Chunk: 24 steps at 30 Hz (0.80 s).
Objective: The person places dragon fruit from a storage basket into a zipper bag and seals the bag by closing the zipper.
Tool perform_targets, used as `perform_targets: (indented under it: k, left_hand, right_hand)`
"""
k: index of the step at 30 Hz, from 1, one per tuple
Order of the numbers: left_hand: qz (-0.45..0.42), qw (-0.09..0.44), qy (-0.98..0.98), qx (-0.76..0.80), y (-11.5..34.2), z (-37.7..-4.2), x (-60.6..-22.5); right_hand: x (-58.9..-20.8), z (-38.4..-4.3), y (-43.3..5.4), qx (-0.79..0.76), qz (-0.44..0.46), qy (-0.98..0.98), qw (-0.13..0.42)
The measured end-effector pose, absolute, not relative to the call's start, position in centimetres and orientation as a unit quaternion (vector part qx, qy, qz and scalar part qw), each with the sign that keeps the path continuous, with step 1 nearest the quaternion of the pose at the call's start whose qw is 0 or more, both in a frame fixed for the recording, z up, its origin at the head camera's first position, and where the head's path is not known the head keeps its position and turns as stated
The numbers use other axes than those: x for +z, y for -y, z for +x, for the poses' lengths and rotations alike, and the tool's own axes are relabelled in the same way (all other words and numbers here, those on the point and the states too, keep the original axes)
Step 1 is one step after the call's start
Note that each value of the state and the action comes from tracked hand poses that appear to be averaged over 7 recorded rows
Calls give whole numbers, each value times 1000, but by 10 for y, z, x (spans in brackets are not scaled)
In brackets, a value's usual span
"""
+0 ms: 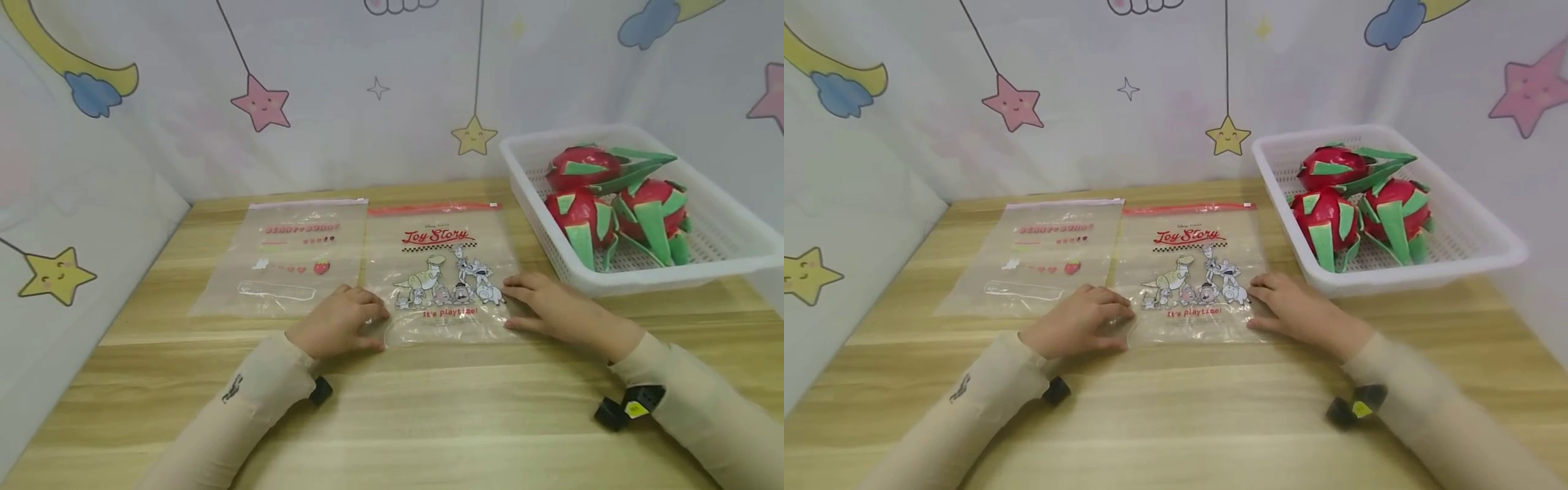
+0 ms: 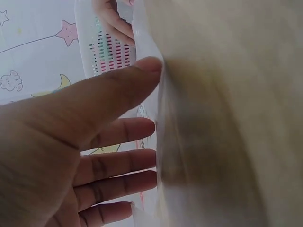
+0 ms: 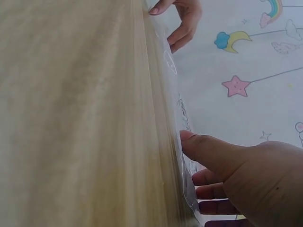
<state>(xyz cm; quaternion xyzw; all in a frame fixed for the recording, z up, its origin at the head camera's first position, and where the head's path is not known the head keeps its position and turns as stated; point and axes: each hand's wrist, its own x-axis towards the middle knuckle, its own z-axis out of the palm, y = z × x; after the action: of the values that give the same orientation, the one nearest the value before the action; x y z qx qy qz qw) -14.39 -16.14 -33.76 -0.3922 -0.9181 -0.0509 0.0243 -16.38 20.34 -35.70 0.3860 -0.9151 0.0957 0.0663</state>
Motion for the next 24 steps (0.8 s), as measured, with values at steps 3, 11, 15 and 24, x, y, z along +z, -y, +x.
perform_targets:
  k: [3, 11, 15, 24]
  left_hand:
    - [-397, 20, 916, -55, 162, -141, -340]
    - [-411, 7, 910, -58, 164, -134, -341]
    - [-422, 10, 905, -46, 164, -128, -339]
    - [-441, 6, 897, -28, 163, -113, -337]
  right_hand:
    - [-356, -162, -205, 93, 387, 915, 63]
    - [-350, -155, -206, 83, 377, 922, 18]
    - [-349, -151, -206, 78, 381, 921, 17]
    - [-347, -140, -207, 49, 387, 920, 26]
